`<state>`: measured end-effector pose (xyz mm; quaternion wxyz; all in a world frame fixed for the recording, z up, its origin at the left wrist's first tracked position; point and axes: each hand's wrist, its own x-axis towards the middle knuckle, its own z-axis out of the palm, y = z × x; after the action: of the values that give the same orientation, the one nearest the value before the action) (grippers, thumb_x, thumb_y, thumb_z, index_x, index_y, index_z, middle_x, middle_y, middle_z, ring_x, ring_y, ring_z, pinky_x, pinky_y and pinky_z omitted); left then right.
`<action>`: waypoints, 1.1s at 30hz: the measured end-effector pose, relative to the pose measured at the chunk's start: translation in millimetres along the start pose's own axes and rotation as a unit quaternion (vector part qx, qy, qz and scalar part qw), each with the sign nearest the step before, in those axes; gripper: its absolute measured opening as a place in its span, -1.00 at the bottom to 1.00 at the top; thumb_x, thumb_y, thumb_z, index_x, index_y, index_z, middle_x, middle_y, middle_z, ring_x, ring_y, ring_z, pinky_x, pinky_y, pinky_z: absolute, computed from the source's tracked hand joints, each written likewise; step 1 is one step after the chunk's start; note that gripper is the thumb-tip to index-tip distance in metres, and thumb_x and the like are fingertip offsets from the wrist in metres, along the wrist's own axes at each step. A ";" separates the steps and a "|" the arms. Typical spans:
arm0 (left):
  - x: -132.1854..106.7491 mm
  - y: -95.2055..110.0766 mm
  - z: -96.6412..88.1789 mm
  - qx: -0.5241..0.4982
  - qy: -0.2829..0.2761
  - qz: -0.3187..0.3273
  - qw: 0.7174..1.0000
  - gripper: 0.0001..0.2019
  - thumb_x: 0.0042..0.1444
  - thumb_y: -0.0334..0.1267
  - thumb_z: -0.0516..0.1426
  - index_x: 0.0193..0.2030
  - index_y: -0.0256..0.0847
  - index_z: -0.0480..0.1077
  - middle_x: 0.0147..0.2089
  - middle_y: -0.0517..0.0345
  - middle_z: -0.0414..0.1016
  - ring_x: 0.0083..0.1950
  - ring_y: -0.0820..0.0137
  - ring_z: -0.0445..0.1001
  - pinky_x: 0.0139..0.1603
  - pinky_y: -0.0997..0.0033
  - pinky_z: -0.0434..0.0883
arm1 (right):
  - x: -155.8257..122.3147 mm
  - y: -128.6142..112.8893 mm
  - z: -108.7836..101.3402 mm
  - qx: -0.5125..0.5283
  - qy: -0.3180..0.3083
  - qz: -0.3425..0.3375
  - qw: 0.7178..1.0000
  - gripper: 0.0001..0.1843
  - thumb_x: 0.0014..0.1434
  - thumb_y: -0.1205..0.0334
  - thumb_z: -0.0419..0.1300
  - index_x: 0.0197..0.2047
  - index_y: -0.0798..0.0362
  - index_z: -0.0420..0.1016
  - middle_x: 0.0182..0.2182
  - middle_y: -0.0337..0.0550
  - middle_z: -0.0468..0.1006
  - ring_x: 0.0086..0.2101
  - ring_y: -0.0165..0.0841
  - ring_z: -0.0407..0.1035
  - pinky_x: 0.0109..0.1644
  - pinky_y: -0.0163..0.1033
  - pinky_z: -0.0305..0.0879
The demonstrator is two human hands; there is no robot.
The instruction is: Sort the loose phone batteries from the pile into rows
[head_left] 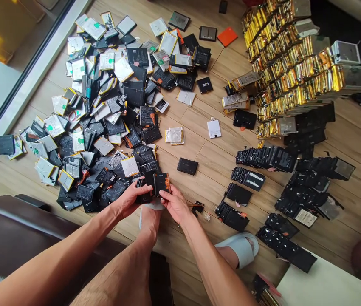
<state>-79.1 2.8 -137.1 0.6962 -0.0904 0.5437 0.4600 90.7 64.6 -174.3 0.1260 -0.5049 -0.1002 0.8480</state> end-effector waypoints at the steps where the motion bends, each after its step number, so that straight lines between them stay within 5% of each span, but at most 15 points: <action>1: 2.4 -2.7 3.4 0.005 0.017 0.025 1.000 -0.53 -0.06 -0.27 0.44 0.01 -0.22 0.45 -0.18 0.04 0.58 -0.25 0.28 0.56 -0.24 0.27 0.55 | -1.8 1.5 1.4 0.006 -0.005 0.008 1.000 -0.47 -0.19 0.19 0.59 -0.11 0.00 0.59 -0.26 -0.27 0.56 -0.35 -0.48 0.35 -0.36 -0.40 0.24; 5: 7.5 -7.2 5.7 0.056 0.086 0.085 0.991 -0.47 -0.14 -0.32 0.43 0.02 -0.20 0.45 -0.28 0.16 0.56 -0.34 0.39 0.50 -0.32 0.42 0.48 | -9.2 4.3 4.1 0.019 -0.021 0.038 0.999 -0.52 -0.19 0.18 0.60 -0.18 0.05 0.61 -0.32 -0.25 0.55 -0.36 -0.46 0.38 -0.39 -0.40 0.26; 10: 8.8 -0.3 -14.4 0.166 0.083 0.113 0.976 -0.47 -0.20 -0.43 0.39 0.00 -0.21 0.49 -0.23 0.12 0.59 -0.27 0.32 0.54 -0.27 0.38 0.51 | -21.8 -13.2 -11.6 -0.023 -0.059 0.081 0.995 -0.58 -0.06 0.14 0.53 -0.13 0.05 0.60 -0.27 -0.19 0.59 -0.36 -0.44 0.42 -0.31 -0.36 0.41; 15: 5.7 5.3 -22.3 0.091 0.069 0.075 0.991 -0.47 -0.16 -0.37 0.36 0.02 -0.20 0.40 -0.24 0.09 0.59 -0.31 0.23 0.57 -0.32 0.22 0.56 | -31.1 -49.6 -35.7 -0.196 0.033 -0.039 0.979 -0.39 -0.04 0.28 0.47 0.12 -0.08 0.55 -0.21 -0.22 0.64 -0.44 -0.43 0.42 -0.45 -0.36 0.40; 18: 4.6 5.5 -18.2 0.088 0.054 0.066 0.993 -0.46 -0.15 -0.38 0.36 0.03 -0.19 0.37 -0.23 0.08 0.59 -0.28 0.22 0.59 -0.28 0.20 0.57 | -34.1 -64.6 -33.6 -0.231 -0.035 0.002 0.972 -0.49 0.03 0.25 0.45 0.08 0.03 0.59 -0.31 -0.21 0.64 -0.47 -0.44 0.45 -0.39 -0.30 0.49; 22: 8.1 3.5 -14.6 0.113 0.037 0.050 0.992 -0.44 -0.18 -0.42 0.37 0.02 -0.19 0.38 -0.30 0.15 0.58 -0.36 0.31 0.53 -0.29 0.26 0.55 | -24.8 -65.7 -24.4 -0.139 -0.164 0.065 0.974 -0.51 0.03 0.15 0.50 0.01 0.15 0.59 -0.29 -0.12 0.65 -0.28 -0.36 0.58 -0.12 -0.26 0.55; 26: 11.6 -0.1 -16.1 0.117 0.031 0.035 0.992 -0.44 -0.19 -0.41 0.37 0.02 -0.18 0.38 -0.29 0.13 0.58 -0.36 0.31 0.52 -0.33 0.29 0.53 | -1.8 -47.3 -21.5 -0.203 -0.101 0.010 0.974 -0.59 0.04 0.05 0.47 -0.14 0.08 0.53 -0.39 -0.22 0.60 -0.41 -0.37 0.55 -0.29 -0.29 0.48; 29: 11.0 -4.4 -15.1 0.108 0.035 0.017 0.993 -0.44 -0.19 -0.38 0.38 0.02 -0.18 0.39 -0.28 0.10 0.59 -0.33 0.28 0.54 -0.33 0.29 0.52 | 10.5 -36.0 -20.7 -0.392 -0.014 -0.099 0.914 -0.64 0.21 -0.09 0.30 -0.37 0.03 0.44 -0.58 -0.32 0.44 -0.55 -0.41 0.38 -0.41 -0.30 0.31; 33: 6.9 -10.9 -5.7 0.095 0.078 0.049 0.991 -0.47 -0.18 -0.36 0.37 0.00 -0.19 0.41 -0.28 0.11 0.58 -0.34 0.30 0.53 -0.33 0.28 0.53 | 10.2 -34.9 -18.3 -0.537 0.083 -0.219 0.810 -0.70 0.27 0.01 0.23 -0.39 0.02 0.50 -0.39 -0.17 0.54 -0.32 -0.31 0.42 -0.18 -0.23 0.32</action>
<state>-75.0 -3.1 -149.2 0.6337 -0.0329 0.6412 0.4315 106.1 101.7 -180.9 0.0251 -0.5249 -0.6369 0.5641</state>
